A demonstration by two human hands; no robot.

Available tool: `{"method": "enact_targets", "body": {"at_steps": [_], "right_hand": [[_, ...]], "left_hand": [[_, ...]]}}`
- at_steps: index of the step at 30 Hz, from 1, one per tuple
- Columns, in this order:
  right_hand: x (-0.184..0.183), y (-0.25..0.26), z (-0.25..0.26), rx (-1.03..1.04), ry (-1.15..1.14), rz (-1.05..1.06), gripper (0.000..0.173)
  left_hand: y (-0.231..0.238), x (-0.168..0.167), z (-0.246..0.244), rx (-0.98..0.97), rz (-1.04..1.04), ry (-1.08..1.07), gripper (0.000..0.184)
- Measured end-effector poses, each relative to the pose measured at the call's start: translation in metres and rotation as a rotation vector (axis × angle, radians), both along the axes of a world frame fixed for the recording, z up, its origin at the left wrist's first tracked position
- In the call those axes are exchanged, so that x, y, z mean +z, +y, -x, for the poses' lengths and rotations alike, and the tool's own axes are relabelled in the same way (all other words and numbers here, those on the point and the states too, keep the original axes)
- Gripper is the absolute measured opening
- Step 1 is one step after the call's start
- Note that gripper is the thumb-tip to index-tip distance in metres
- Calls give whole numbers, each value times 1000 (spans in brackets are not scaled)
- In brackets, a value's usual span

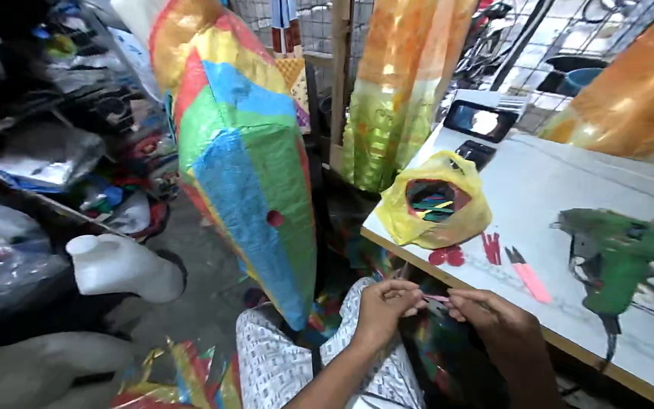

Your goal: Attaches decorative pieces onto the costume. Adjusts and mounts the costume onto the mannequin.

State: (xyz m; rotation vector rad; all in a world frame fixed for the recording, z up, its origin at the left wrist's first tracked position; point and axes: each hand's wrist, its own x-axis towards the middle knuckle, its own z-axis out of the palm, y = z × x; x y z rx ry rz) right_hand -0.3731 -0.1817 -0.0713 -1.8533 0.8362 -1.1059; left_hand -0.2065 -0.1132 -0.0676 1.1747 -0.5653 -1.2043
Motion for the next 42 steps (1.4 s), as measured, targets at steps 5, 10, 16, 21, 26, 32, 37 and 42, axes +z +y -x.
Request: {"method": "enact_targets", "body": {"at_steps": [5, 10, 16, 21, 26, 32, 37, 42], "right_hand": [[2, -5, 11, 62, 329, 189, 21], [-2, -36, 42, -373, 416, 156, 24], [-13, -68, 33, -444, 588, 92, 20], [-18, -68, 53, -755, 330, 265, 29], [-7, -90, 95, -971, 39, 144, 69], [14, -140, 105, -766, 125, -157, 72], [7, -155, 103, -721, 86, -139, 76], [38, -77, 81, -498, -235, 122, 53]], "left_hand": [[2, -24, 0, 50, 94, -283, 15], [-34, -29, -10, -21, 285, -1176, 24], [-89, -27, -8, -296, 339, -1625, 29], [-99, -50, -17, -87, 651, -1658, 21], [-79, -42, -16, -105, 546, -1305, 19], [-27, -30, -15, -127, 257, -538, 16], [10, -28, -24, -27, 170, -322, 17], [26, -2, -37, 259, 74, -64, 11]]}}
